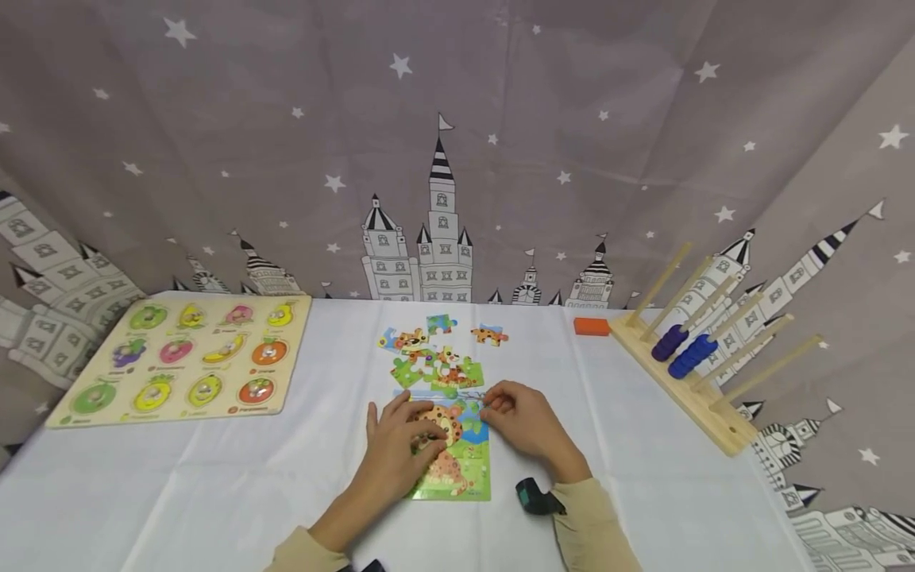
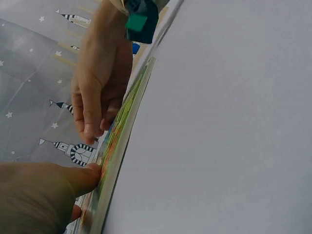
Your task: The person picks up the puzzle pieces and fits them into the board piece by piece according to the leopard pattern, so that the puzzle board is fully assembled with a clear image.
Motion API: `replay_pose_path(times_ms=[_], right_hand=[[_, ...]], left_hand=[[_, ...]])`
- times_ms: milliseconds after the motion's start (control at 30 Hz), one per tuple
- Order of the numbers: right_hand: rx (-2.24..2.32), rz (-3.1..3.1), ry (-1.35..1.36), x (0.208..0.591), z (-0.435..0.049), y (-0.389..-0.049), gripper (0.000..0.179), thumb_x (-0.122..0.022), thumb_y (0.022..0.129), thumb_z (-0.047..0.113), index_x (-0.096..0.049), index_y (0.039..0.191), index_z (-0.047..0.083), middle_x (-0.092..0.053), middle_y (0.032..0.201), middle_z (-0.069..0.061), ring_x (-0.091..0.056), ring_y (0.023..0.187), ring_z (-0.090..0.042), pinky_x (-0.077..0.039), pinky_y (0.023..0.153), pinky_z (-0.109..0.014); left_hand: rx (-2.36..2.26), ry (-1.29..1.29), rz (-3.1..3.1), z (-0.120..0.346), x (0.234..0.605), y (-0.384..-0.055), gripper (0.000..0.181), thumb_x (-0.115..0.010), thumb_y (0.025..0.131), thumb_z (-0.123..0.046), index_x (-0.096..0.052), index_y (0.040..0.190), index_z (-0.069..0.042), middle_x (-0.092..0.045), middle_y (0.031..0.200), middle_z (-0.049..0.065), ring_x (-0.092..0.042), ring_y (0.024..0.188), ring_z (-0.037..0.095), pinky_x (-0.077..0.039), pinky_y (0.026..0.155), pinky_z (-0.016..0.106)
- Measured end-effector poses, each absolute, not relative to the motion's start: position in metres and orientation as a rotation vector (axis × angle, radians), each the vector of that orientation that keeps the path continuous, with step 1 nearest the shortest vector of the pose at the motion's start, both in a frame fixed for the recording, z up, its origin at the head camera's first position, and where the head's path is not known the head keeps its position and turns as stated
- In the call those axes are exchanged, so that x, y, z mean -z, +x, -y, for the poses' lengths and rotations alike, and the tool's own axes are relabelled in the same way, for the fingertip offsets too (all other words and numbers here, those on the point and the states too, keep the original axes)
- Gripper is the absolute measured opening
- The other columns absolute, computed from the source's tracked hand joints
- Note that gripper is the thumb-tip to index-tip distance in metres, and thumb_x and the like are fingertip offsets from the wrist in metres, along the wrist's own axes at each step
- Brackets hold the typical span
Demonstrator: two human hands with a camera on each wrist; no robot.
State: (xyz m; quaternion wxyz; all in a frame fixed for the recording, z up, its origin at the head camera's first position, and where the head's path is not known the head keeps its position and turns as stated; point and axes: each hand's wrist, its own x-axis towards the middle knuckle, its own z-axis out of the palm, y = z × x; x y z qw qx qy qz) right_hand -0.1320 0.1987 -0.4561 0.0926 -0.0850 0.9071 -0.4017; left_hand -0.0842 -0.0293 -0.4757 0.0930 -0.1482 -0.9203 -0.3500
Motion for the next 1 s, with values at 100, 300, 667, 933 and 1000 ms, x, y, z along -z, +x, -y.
replay_pose_path(times_ms=[100, 300, 667, 933, 1000], right_hand=[[1.251, -2.748, -0.188, 0.464, -0.201, -0.145, 0.027, -0.077, 0.092, 0.023, -0.07, 0.115, 0.011, -0.069, 0.1, -0.002, -0.061, 0.085, -0.009, -0.053, 0.078, -0.024], [1.171, -2.844, -0.272, 0.468, -0.195, -0.169, 0.05, -0.079, 0.09, 0.028, -0.066, 0.134, 0.01, -0.063, 0.106, -0.005, -0.056, 0.088, -0.013, -0.049, 0.081, -0.03], [0.989, -2.863, -0.243, 0.462, -0.179, -0.18, 0.052, -0.083, 0.084, 0.038, -0.069, 0.128, 0.012, -0.058, 0.112, -0.007, -0.049, 0.093, -0.019, -0.041, 0.078, -0.033], [1.204, -2.818, -0.095, 0.467, -0.181, -0.18, 0.028, -0.075, 0.093, 0.029, -0.065, 0.111, 0.01, -0.058, 0.091, -0.004, -0.051, 0.079, -0.018, -0.041, 0.071, -0.029], [1.34, -2.772, -0.053, 0.468, -0.182, -0.182, 0.02, -0.07, 0.097, 0.026, -0.064, 0.107, 0.01, -0.057, 0.087, -0.003, -0.05, 0.076, -0.017, -0.041, 0.07, -0.028]], left_hand=[[1.049, -0.429, 2.729, 0.03, 0.476, -0.083, 0.008, -0.085, 0.083, -0.025, -0.078, 0.081, -0.028, -0.069, 0.127, 0.007, -0.046, 0.141, 0.044, -0.013, 0.111, 0.085], [1.052, -0.432, 2.729, 0.031, 0.477, -0.083, 0.008, -0.085, 0.083, -0.025, -0.078, 0.081, -0.028, -0.069, 0.127, 0.007, -0.046, 0.141, 0.044, -0.012, 0.111, 0.086], [1.052, -0.448, 2.73, 0.03, 0.479, -0.08, 0.01, -0.085, 0.082, -0.025, -0.077, 0.081, -0.03, -0.069, 0.126, 0.006, -0.046, 0.141, 0.044, -0.012, 0.111, 0.086], [1.053, -0.444, 2.716, 0.029, 0.48, -0.079, 0.01, -0.086, 0.082, -0.025, -0.077, 0.081, -0.03, -0.069, 0.126, 0.006, -0.047, 0.14, 0.043, -0.013, 0.112, 0.085], [1.033, -0.447, 2.719, 0.032, 0.478, -0.083, 0.009, -0.085, 0.083, -0.025, -0.077, 0.082, -0.029, -0.069, 0.127, 0.006, -0.047, 0.141, 0.042, -0.015, 0.113, 0.083]])
